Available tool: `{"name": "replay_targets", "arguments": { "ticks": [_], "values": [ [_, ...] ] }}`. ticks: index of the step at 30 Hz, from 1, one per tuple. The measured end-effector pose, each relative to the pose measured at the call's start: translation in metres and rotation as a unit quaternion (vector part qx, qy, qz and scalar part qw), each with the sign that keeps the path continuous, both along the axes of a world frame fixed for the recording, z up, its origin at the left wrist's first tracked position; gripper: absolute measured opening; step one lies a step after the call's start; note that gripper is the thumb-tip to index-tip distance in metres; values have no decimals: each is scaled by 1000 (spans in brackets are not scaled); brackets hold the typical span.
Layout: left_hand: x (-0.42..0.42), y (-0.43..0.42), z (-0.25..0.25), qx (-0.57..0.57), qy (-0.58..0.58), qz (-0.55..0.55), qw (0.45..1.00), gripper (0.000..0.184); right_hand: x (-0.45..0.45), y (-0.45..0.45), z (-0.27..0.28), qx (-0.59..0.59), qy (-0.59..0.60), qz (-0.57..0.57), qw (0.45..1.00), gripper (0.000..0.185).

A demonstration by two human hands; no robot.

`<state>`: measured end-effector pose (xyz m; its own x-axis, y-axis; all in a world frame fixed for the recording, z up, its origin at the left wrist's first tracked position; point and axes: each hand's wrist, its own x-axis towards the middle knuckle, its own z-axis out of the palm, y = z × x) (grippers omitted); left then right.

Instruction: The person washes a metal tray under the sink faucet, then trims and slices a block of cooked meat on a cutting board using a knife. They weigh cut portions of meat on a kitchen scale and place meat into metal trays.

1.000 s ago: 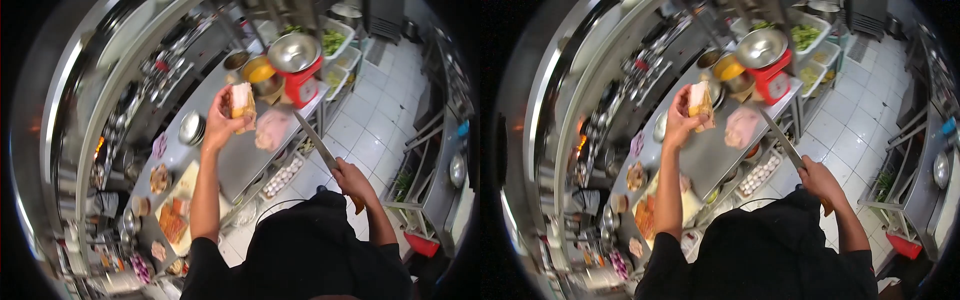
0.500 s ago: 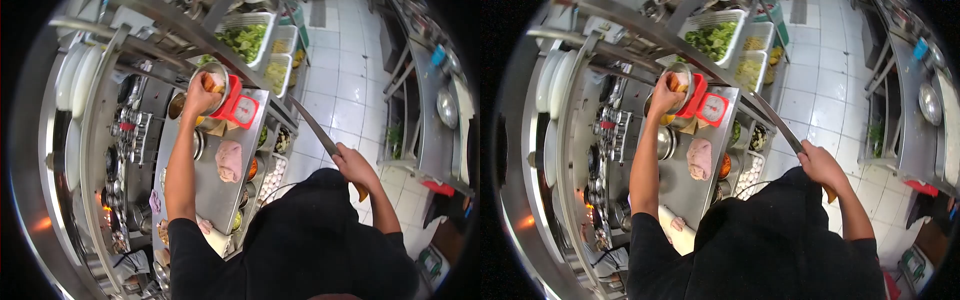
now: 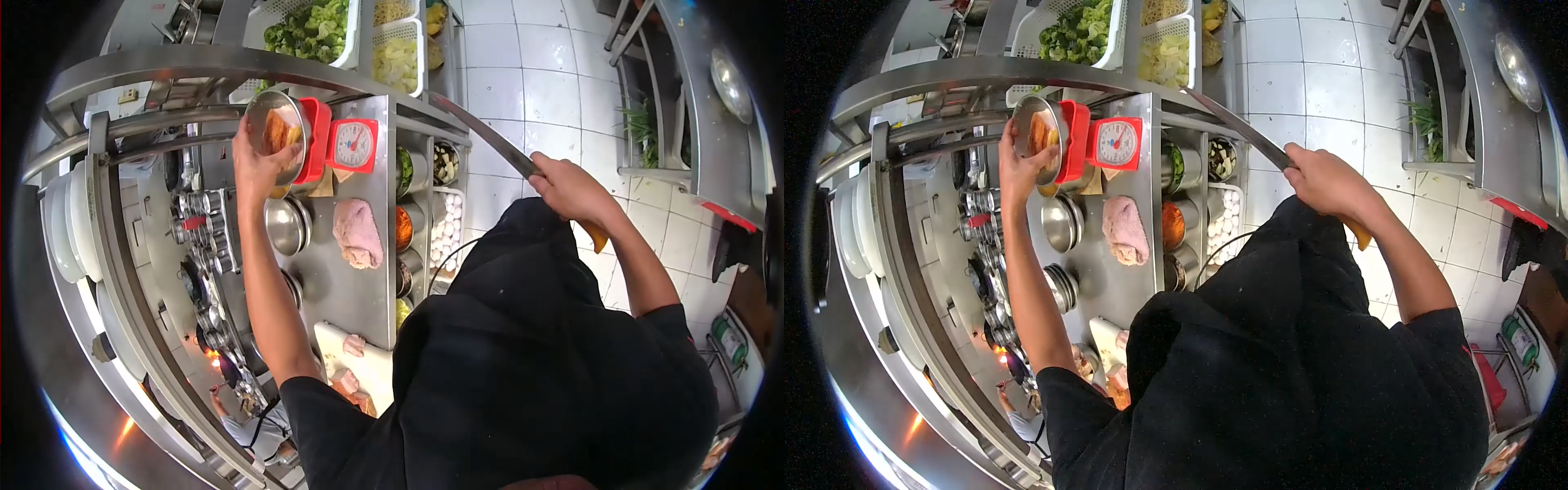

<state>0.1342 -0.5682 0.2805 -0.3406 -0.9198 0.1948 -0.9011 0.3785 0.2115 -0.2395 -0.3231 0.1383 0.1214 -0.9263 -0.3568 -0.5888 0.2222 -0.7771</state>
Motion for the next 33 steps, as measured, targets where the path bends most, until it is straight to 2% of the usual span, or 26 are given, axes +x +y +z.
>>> {"name": "replay_targets", "arguments": {
  "ticks": [2, 13, 15, 18, 20, 21, 24, 26, 27, 29, 30, 33],
  "values": [
    [0, 2, 9, 14, -3, 8, 1000, 100, -2, -1, 7, 67, -31, -18, 997, 18],
    [4, -4, -4, 45, 2, 16, 999, 97, -13, 15, 9, 107, -18, -35, 993, 20],
    [16, -16, -20, 123, 132, -10, 984, 90, -13, 17, 12, 127, -9, -28, 991, 23],
    [22, -24, -35, 105, 114, -19, 988, 82, -10, 20, 13, 89, -15, -15, 996, 21],
    [19, -21, -36, 120, 160, 31, 979, 77, -7, 19, 23, 145, -61, -41, 987, 20],
    [20, -22, -36, 105, 164, 42, 980, 75, -5, 23, 12, 109, -74, -39, 991, 19],
    [3, 5, -12, 84, 220, 80, 969, 67, 1, 26, 9, 94, -79, -35, 992, 19],
    [20, 12, -5, 91, 320, 90, 939, 71, 7, 24, 20, 124, -92, -50, 987, 20],
    [27, 20, 3, 72, 325, 98, 938, 71, 9, 25, 20, 111, -91, -47, 989, 20],
    [41, 52, 21, 61, 436, 76, 895, 74, 17, 25, 24, 87, -89, -20, 992, 19],
    [53, 70, 27, 39, 439, 91, 893, 74, 22, 25, 30, 98, -107, -25, 989, 17],
    [84, 150, 50, 97, 623, 47, 775, 74, 37, 29, 41, 110, -112, 11, 988, 19]
  ]
}}
